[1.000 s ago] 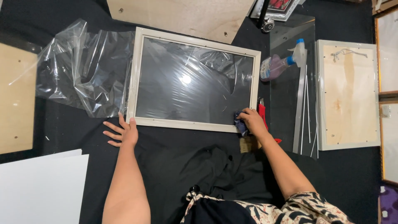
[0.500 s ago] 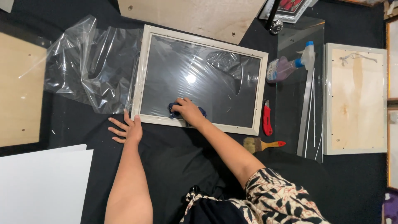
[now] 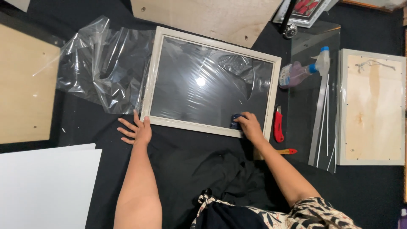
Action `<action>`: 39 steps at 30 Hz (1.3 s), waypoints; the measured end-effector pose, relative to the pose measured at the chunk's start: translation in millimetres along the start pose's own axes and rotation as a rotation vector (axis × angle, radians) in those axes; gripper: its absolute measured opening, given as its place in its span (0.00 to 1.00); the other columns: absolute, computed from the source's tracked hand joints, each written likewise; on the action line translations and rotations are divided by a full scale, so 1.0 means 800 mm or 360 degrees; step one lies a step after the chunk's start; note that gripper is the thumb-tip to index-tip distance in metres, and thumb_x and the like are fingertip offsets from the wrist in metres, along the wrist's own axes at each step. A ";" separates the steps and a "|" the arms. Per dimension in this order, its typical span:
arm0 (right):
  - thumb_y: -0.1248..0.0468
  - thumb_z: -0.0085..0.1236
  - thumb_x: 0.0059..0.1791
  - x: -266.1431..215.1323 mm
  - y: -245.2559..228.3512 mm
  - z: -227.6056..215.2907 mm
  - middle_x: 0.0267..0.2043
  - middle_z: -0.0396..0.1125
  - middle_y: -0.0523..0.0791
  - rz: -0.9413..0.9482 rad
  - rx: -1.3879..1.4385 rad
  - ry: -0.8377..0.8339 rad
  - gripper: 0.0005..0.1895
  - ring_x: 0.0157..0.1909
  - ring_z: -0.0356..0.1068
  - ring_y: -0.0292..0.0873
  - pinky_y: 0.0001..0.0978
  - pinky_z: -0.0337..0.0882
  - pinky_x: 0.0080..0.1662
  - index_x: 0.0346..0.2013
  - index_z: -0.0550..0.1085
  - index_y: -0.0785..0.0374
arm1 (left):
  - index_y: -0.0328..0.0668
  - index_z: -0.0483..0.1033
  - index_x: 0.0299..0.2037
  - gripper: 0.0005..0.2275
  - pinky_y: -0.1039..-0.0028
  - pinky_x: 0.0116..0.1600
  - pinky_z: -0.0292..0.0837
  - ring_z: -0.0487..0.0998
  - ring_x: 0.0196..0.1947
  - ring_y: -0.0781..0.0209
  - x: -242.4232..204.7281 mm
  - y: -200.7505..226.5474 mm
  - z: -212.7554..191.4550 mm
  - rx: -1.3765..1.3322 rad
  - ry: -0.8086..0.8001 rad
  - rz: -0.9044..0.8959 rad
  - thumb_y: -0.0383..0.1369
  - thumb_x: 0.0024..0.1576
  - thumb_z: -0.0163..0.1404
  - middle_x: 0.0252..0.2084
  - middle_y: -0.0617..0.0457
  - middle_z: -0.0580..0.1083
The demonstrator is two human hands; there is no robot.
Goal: Cleaning a glass pane within a picture frame using a cloth and a small brush to remove dust and streaks.
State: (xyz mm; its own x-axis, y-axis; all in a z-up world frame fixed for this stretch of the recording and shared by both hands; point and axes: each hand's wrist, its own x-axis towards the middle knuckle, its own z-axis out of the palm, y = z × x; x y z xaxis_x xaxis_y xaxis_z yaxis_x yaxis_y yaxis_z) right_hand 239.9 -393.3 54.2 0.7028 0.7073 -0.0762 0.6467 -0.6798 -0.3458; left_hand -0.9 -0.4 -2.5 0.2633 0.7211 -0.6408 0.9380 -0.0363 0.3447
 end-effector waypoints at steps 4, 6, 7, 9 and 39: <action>0.64 0.54 0.53 0.076 -0.112 0.044 0.52 0.68 0.42 -0.0223 0.0134 -0.0028 0.10 0.54 0.70 0.50 0.40 0.73 0.52 0.41 0.76 0.40 | 0.83 0.30 0.77 0.29 0.32 0.71 0.09 0.11 0.73 0.33 -0.004 0.004 -0.005 -0.0028 -0.0021 -0.0028 0.62 0.66 0.22 0.75 0.54 0.11; 0.65 0.54 0.52 0.115 -0.164 0.062 0.49 0.68 0.45 -0.0536 0.0250 -0.0022 0.09 0.51 0.70 0.53 0.41 0.75 0.48 0.41 0.76 0.44 | 0.82 0.30 0.77 0.29 0.31 0.70 0.10 0.12 0.73 0.33 -0.006 0.004 -0.005 -0.0068 -0.0027 0.0022 0.62 0.66 0.22 0.75 0.54 0.12; 0.65 0.54 0.52 0.134 -0.190 0.072 0.49 0.68 0.45 -0.0547 0.0255 -0.0028 0.09 0.51 0.70 0.53 0.41 0.75 0.48 0.41 0.76 0.44 | 0.82 0.30 0.77 0.29 0.31 0.70 0.10 0.12 0.73 0.33 -0.006 0.004 -0.006 -0.0072 -0.0020 0.0011 0.62 0.66 0.22 0.75 0.54 0.12; 0.65 0.52 0.53 0.169 -0.240 0.091 0.46 0.66 0.46 -0.0748 0.0368 -0.0012 0.07 0.48 0.70 0.54 0.41 0.74 0.45 0.42 0.74 0.47 | 0.82 0.30 0.77 0.29 0.31 0.71 0.10 0.13 0.74 0.33 -0.007 0.006 -0.006 -0.0042 -0.0022 0.0013 0.61 0.66 0.22 0.76 0.54 0.12; 0.69 0.51 0.53 0.161 -0.257 0.030 0.47 0.66 0.48 -0.0806 0.0259 -0.0227 0.08 0.48 0.68 0.57 0.47 0.75 0.47 0.40 0.74 0.50 | 0.83 0.30 0.77 0.29 0.32 0.70 0.09 0.11 0.73 0.34 -0.005 0.003 -0.008 -0.0062 -0.0061 0.0022 0.62 0.66 0.23 0.75 0.56 0.11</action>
State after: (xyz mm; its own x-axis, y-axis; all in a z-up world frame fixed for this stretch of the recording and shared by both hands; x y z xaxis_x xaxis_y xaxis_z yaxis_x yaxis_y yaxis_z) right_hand 190.0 -157.8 92.9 0.2610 0.9652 0.0152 0.8315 -0.2168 -0.5115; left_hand -0.8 0.9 5.1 0.2853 0.6936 -0.6615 0.9249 -0.0183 0.3797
